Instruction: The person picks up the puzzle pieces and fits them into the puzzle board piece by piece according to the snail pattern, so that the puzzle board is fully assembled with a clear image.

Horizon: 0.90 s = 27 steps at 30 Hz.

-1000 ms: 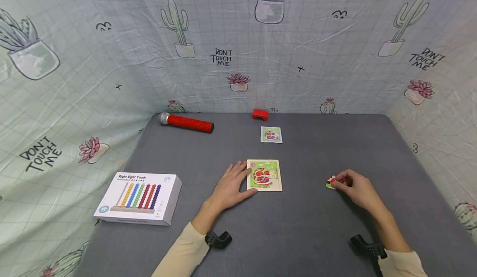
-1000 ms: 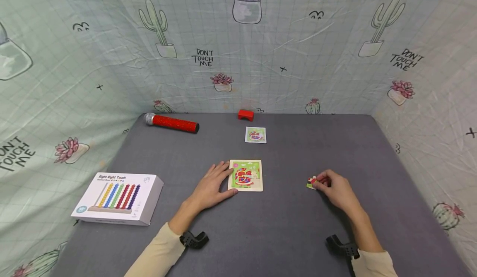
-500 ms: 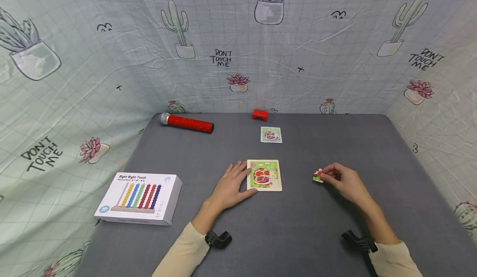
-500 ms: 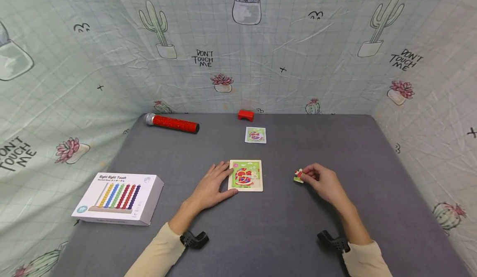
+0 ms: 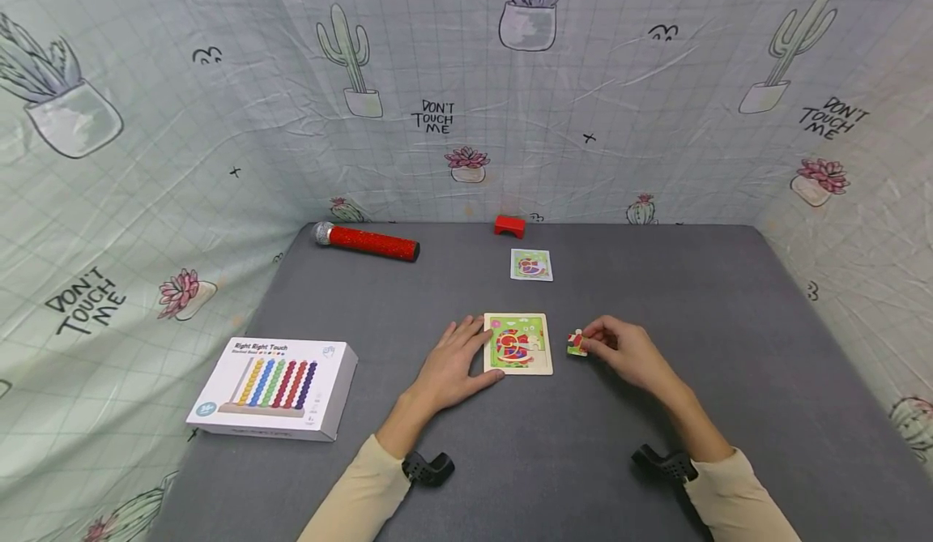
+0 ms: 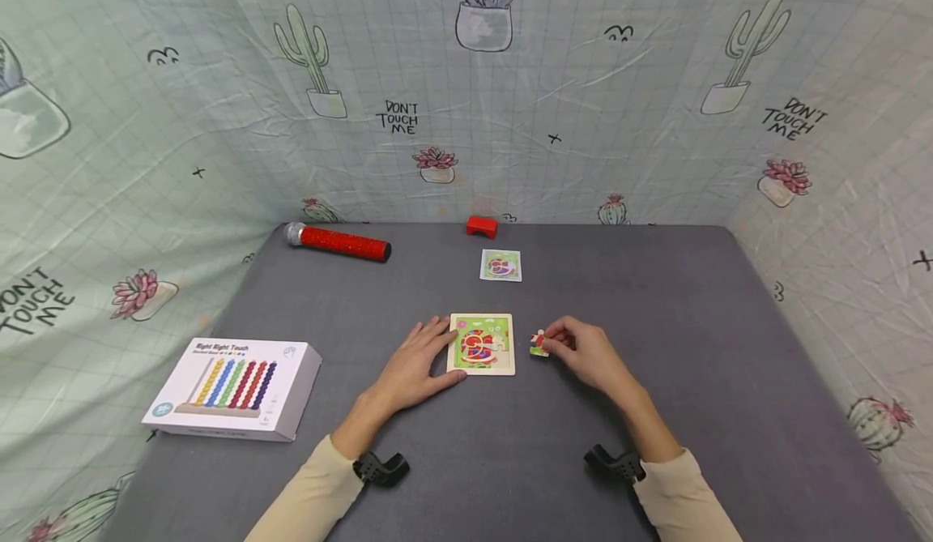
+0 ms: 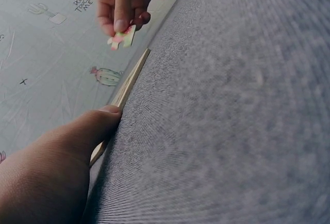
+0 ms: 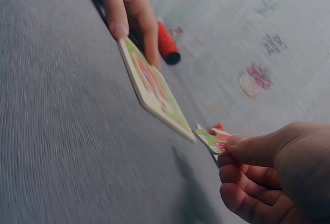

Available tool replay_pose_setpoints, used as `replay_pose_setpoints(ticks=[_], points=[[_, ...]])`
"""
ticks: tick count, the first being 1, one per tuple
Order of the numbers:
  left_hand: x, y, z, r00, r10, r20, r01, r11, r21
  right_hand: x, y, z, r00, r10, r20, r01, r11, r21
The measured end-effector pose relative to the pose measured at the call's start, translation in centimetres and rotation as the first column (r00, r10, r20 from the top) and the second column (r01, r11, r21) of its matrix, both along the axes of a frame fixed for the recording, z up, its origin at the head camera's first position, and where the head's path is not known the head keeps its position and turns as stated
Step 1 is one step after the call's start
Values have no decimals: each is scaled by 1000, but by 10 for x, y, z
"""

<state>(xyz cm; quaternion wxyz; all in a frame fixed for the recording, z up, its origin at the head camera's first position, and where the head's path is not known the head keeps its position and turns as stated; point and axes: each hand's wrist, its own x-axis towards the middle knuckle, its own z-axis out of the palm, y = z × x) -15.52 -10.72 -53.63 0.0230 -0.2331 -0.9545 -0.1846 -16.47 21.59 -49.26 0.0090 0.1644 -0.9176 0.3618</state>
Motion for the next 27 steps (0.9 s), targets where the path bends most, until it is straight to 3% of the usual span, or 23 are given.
replay_pose_setpoints(ticks=[15, 19, 27], points=[[1, 1, 0, 1000, 14, -6, -14, 1000, -15, -4, -46, -8, 989, 131, 68, -126, 989, -72], [1, 1, 0, 1000, 19, 2, -19, 1000, -15, -3, -52, -11, 987, 143, 79, -139, 989, -55], [2, 0, 2, 1000, 13, 9, -13, 1000, 0, -4, -60, -13, 990, 139, 17, -140, 989, 51]])
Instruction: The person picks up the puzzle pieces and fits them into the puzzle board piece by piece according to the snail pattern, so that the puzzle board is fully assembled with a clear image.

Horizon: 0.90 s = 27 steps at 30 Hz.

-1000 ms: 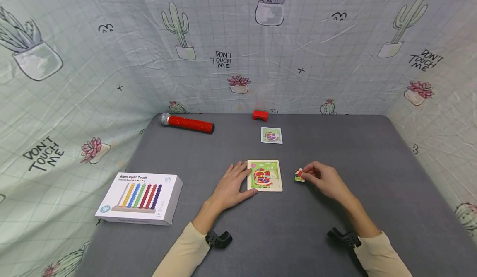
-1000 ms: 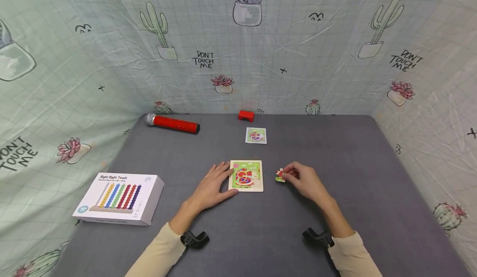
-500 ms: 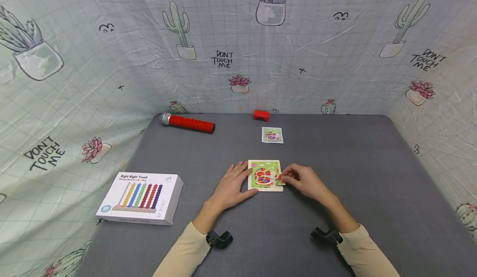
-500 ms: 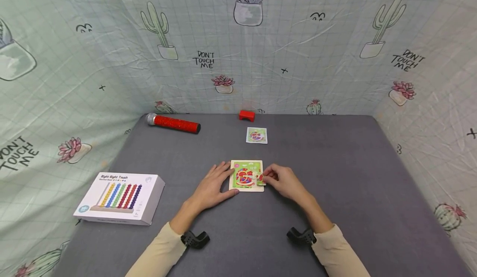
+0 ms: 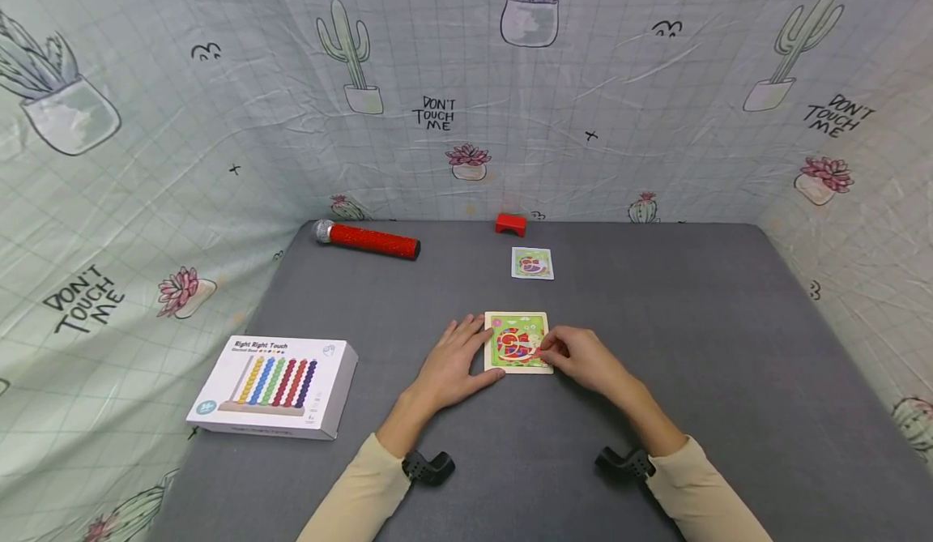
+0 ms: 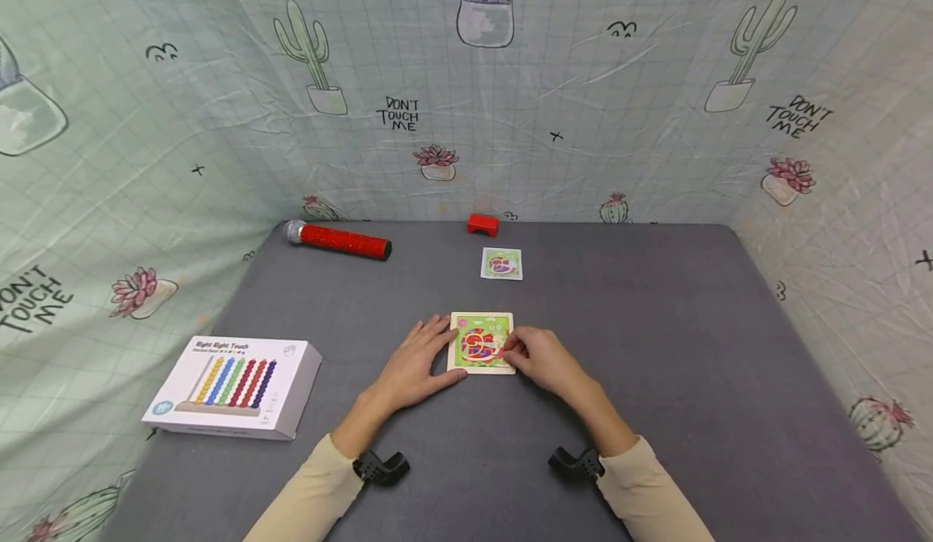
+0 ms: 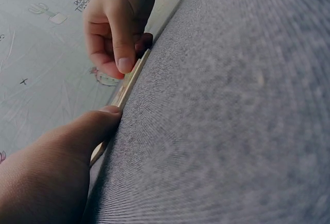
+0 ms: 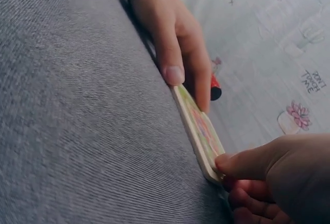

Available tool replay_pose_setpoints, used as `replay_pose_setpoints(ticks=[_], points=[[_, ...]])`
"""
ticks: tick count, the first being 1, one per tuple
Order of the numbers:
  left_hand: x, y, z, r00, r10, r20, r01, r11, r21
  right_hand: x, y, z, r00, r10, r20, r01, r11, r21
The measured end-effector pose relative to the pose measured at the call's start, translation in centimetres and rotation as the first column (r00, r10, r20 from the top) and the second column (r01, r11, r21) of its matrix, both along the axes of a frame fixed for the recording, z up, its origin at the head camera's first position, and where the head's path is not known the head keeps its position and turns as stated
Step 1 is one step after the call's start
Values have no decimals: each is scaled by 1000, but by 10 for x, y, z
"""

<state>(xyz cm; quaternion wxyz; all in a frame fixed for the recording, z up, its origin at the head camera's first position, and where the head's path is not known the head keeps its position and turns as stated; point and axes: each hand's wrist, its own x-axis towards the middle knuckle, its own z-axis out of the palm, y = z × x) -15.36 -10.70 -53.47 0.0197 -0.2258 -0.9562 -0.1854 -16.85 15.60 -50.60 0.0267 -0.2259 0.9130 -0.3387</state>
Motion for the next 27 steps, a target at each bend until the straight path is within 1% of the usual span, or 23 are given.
replay_pose_setpoints(ticks=[4, 11, 16, 20, 23, 27], points=[[0, 0, 0, 1000, -8, -7, 8, 1000, 7, 1, -1, -1, 1000, 13, -23, -12, 999, 39], [0, 1, -2, 1000, -7, 3, 7, 1000, -9, 4, 0, 1, 999, 42, -29, -41, 999, 32], [0, 1, -2, 1000, -13, 6, 13, 1000, 1, 5, 1, 0, 998, 49, -38, -48, 998, 42], [-3, 0, -3, 1000, -14, 4, 13, 1000, 19, 4, 0, 0, 997, 49, -67, -46, 998, 46], [-6, -1, -1, 1000, -8, 0, 8, 998, 60, 2, 0, 1, 994, 40, -104, -35, 998, 50], [-10, -5, 3, 1000, 19, -19, -16, 988, 154, -1, 0, 10, 989, 1, -150, 8, 998, 60]])
